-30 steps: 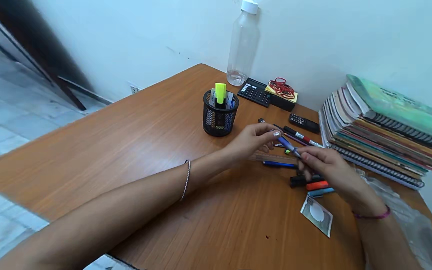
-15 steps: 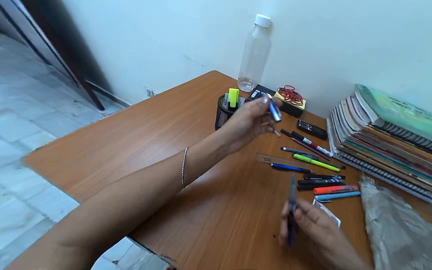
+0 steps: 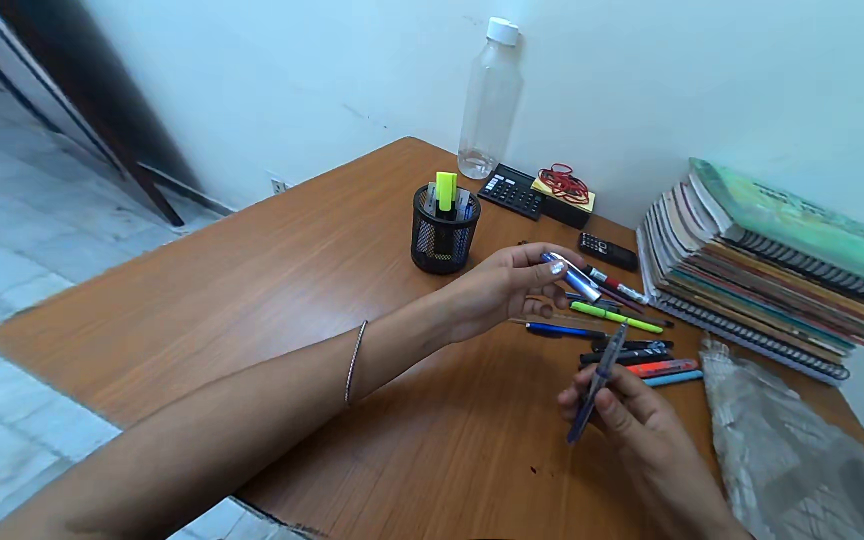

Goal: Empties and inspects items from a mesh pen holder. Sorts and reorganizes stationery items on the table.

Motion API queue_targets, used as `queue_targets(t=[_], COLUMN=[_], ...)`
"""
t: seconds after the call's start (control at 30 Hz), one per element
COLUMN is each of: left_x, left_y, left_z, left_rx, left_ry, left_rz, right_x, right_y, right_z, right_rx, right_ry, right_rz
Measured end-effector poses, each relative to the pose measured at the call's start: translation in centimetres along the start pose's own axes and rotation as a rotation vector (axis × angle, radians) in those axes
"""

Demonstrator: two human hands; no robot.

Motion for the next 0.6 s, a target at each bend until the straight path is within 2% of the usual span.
queue_targets(t=[0.1, 0.23, 0.37, 0.53, 0.6], left_x=[-0.1, -0.2, -0.4, 0.4, 1.1], left_y=[0.0, -0.1, -0.2, -0.4, -0.6], left_z=[-0.2, -0.7, -1.2, -1.2, -1.1], left_rx=[0.038, 0.100, 0.164, 0.181, 0.238], left_ry=[-0.003, 0.014, -0.003, -0.293, -0.409], left_rz=[0.027, 0.097, 0.164, 0.278, 0.297], right_x=[0.0, 1.0, 1.7, 2.8, 3.4], right_y=[0.1, -0.2, -0.3, -0.7, -0.9], right_z=[-0.2, -0.7, -1.2, -1.6, -1.6], right_rx=[0.015, 0.141, 0.193, 0.134, 0.061], right_ry=[-0.013, -0.046, -0.049, 0.012, 0.013], right_rz=[0.157, 0.401, 0.538, 0.692, 0.726])
Point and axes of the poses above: each hand's wrist, its own y-axis away from the middle knuckle, its own x-axis out of the back of the hand, z = x × y, the point moved 2 cm from there along -y, towards the middle knuckle
